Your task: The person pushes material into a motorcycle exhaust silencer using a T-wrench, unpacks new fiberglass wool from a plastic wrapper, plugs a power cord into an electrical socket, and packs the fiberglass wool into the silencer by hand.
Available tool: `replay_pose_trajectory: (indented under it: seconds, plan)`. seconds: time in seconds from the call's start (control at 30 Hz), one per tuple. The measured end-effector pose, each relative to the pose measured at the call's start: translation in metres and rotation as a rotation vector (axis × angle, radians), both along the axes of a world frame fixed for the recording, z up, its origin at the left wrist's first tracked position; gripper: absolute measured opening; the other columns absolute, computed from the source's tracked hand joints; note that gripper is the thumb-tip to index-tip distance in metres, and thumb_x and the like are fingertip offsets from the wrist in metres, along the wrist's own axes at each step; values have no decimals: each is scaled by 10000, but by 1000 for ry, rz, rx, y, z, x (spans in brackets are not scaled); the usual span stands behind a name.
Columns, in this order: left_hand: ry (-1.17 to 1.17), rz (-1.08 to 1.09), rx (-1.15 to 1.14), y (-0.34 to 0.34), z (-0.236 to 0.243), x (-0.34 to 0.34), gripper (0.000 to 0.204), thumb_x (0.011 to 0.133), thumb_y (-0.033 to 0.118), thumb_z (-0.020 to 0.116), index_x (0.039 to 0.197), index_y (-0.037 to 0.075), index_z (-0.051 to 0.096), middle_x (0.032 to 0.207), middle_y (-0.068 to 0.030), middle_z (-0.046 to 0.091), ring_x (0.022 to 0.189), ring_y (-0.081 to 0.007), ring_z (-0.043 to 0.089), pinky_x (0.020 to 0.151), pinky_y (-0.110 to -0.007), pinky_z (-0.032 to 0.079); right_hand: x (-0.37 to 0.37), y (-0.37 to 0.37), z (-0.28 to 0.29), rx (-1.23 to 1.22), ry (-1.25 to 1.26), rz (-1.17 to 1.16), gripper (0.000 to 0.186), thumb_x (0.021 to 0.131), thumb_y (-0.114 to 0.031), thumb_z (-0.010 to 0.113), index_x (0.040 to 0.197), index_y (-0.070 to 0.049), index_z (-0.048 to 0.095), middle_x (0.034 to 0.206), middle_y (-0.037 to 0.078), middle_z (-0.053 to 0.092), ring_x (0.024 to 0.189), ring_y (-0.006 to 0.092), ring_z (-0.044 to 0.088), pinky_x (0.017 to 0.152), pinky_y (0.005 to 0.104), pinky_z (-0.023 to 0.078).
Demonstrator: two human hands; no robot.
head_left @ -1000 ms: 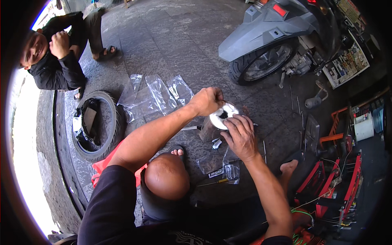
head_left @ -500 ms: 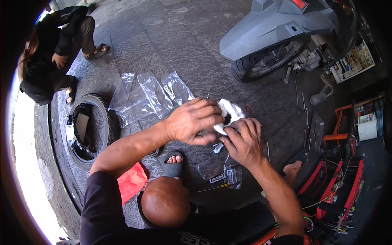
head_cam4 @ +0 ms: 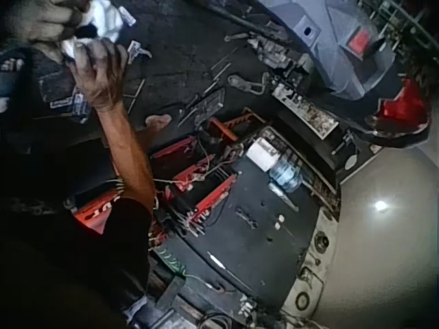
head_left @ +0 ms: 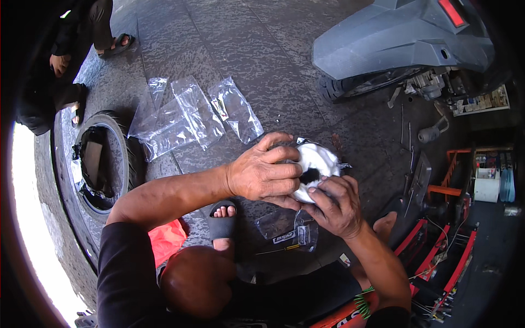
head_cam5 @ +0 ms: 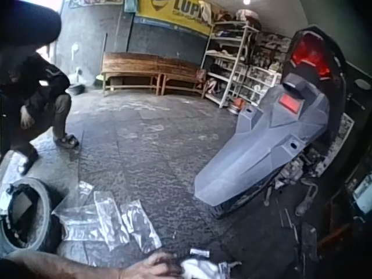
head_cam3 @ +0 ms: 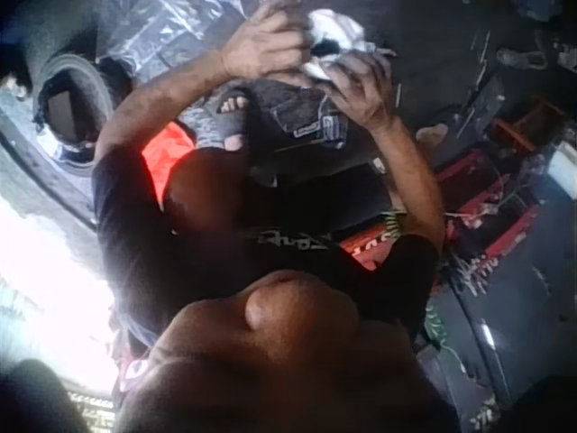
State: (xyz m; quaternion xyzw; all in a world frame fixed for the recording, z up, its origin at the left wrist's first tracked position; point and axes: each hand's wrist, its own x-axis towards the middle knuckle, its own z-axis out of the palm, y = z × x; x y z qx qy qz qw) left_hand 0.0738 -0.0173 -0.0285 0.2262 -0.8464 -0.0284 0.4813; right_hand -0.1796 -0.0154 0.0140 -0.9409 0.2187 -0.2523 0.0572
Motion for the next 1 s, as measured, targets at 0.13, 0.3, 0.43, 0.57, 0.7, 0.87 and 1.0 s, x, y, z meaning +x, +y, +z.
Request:
replay_pose_trajectory:
  seconds: [0.13, 0.3, 0.43, 0.57, 0.7, 0.87, 1.0]
  plan:
    - [-43, 100, 110, -10, 8, 9, 407, 759, 480, 794, 762, 121, 603, 897, -28, 578, 1023, -253, 588, 1065, -592, 382, 24, -11, 29, -1, 170, -142, 340, 771, -225, 816, 1072, -135, 686, 1021, 10, 657, 1138, 212, 629, 1162, 592, 205]
    - [-77, 49, 121, -7, 18, 8, 391, 796, 465, 760, 743, 103, 621, 872, -35, 572, 974, -225, 610, 1095, -560, 388, 31, -8, 51, 119, 269, -152, 227, 792, -225, 792, 972, -106, 723, 967, 27, 679, 1124, 217, 623, 1172, 629, 188]
    - [-173, 117, 168, 9, 29, 5, 393, 825, 451, 734, 743, 81, 630, 884, -58, 593, 990, -245, 620, 1116, -576, 377, 28, 4, 49, 97, 256, -168, 246, 808, -217, 778, 1009, -88, 722, 984, 48, 673, 1135, 232, 615, 1167, 641, 212]
    - [-276, 139, 167, 34, 38, 4, 364, 818, 412, 737, 903, 71, 639, 1025, -99, 619, 1145, -273, 602, 1132, -553, 378, 25, 29, 52, 38, 215, -205, 258, 807, -215, 777, 1025, -87, 730, 996, 53, 675, 1127, 245, 607, 1150, 608, 264]
    - [-279, 94, 121, 56, 38, 0, 373, 790, 367, 783, 920, 46, 643, 1093, -125, 635, 1207, -291, 600, 1120, -523, 416, 27, 38, 78, 212, -10, -239, 217, 792, -132, 776, 997, -72, 738, 977, 57, 659, 1054, 252, 603, 979, 467, 431]
    - [-291, 45, 97, 64, 33, -9, 340, 811, 356, 751, 950, 64, 644, 1161, -93, 636, 1264, -286, 560, 1162, -527, 364, 25, 10, 68, 304, -58, -220, 270, 753, -73, 793, 1015, -42, 735, 1003, 78, 654, 938, 280, 605, 839, 402, 479]
    - [-303, 39, 127, 70, 37, -2, 323, 799, 351, 764, 943, 81, 660, 1185, -81, 627, 1292, -303, 531, 1174, -563, 327, 29, 24, 87, 55, 207, -138, 326, 750, -113, 803, 1067, -76, 735, 1040, 50, 654, 1011, 261, 588, 869, 411, 447]
